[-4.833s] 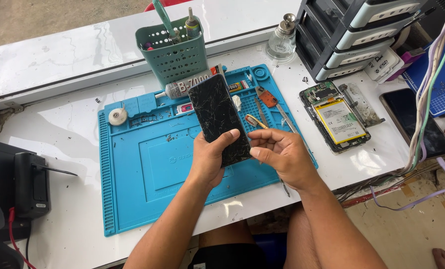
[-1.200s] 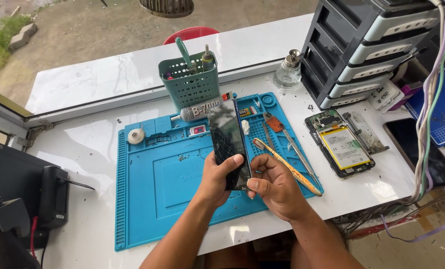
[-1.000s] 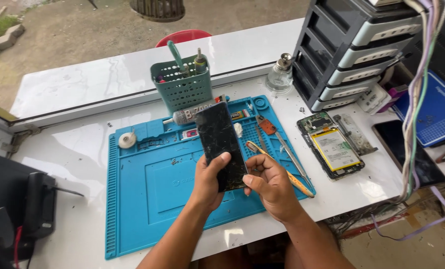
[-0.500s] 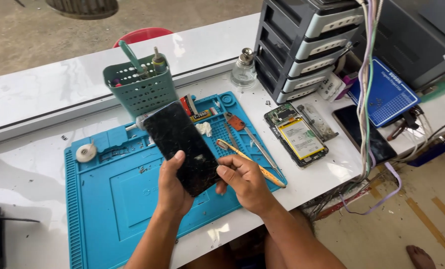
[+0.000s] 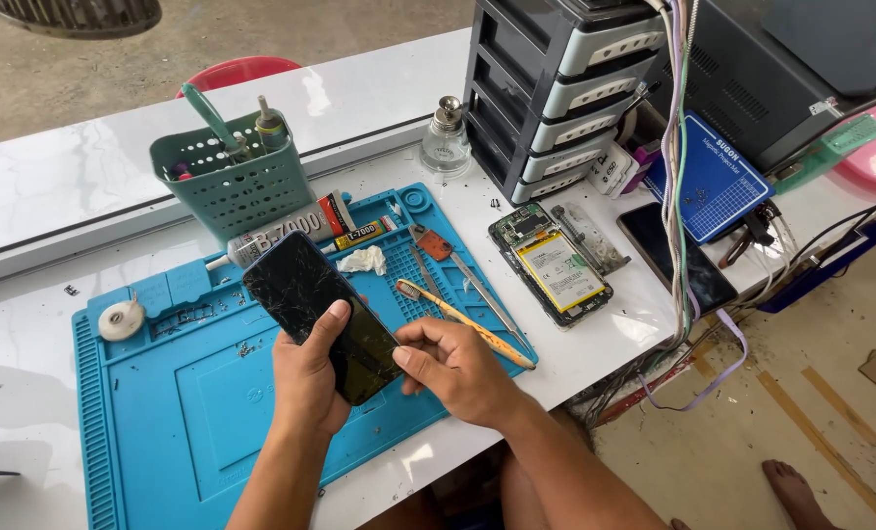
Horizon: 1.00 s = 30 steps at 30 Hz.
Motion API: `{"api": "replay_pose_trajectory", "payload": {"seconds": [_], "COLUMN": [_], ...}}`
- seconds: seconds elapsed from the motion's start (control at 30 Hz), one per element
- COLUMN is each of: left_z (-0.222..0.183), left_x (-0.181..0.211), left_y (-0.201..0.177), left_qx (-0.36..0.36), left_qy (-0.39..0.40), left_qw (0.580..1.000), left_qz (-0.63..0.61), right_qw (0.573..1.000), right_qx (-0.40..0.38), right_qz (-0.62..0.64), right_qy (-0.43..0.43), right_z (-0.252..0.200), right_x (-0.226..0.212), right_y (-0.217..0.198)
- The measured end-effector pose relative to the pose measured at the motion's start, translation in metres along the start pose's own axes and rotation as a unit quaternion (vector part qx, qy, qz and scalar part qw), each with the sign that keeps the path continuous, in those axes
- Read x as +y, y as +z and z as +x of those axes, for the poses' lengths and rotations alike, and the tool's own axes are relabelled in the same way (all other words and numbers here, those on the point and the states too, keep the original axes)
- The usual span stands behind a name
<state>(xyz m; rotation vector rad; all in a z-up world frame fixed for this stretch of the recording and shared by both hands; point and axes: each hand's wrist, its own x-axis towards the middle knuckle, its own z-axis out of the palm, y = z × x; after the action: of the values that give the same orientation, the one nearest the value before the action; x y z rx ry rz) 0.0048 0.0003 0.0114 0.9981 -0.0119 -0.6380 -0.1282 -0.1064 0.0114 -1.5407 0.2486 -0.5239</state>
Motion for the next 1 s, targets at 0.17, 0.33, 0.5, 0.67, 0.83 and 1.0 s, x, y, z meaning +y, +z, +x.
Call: {"api": "replay_pose_trajectory", "payload": {"seconds": [0.17, 0.33, 0.5, 0.67, 0.83, 1.0], "left_z": [-0.007, -0.009, -0.008, -0.001, -0.003, 0.000], "left_x": [0.011, 0.028, 0.026, 0.019, 0.021, 0.018], "left_y": [0.004, 0.016, 0.015, 0.008, 0.013, 0.008], "left_qx": [0.017, 0.071, 0.069, 0.075, 0.106, 0.078], "left_qy": [0.000, -0.092, -0.089, -0.079, -0.101, -0.092], "left_qw": [1.000, 0.993, 0.993, 0.993, 0.988, 0.992], "left_qz": [0.014, 0.027, 0.030, 0.037, 0.054, 0.035], "right_qw": [0.991, 0.891, 0.872, 0.877, 0.860, 0.807], "right_qx": [0.100, 0.405, 0.471, 0.386, 0.281, 0.260], "right_qz": [0.011, -0.036, -0.107, -0.261, -0.364, -0.455], "right_qy": [-0.092, -0.205, -0.082, 0.119, 0.221, 0.272], "right_z": [0.006, 0.017, 0.065, 0.107, 0.133, 0.149], "right_x": [-0.012, -0.074, -0.083, -0.048, -0.025, -0.029], "right_y": [-0.059, -0.177, -0.294, -0.346, -0.363, -0.354]}}
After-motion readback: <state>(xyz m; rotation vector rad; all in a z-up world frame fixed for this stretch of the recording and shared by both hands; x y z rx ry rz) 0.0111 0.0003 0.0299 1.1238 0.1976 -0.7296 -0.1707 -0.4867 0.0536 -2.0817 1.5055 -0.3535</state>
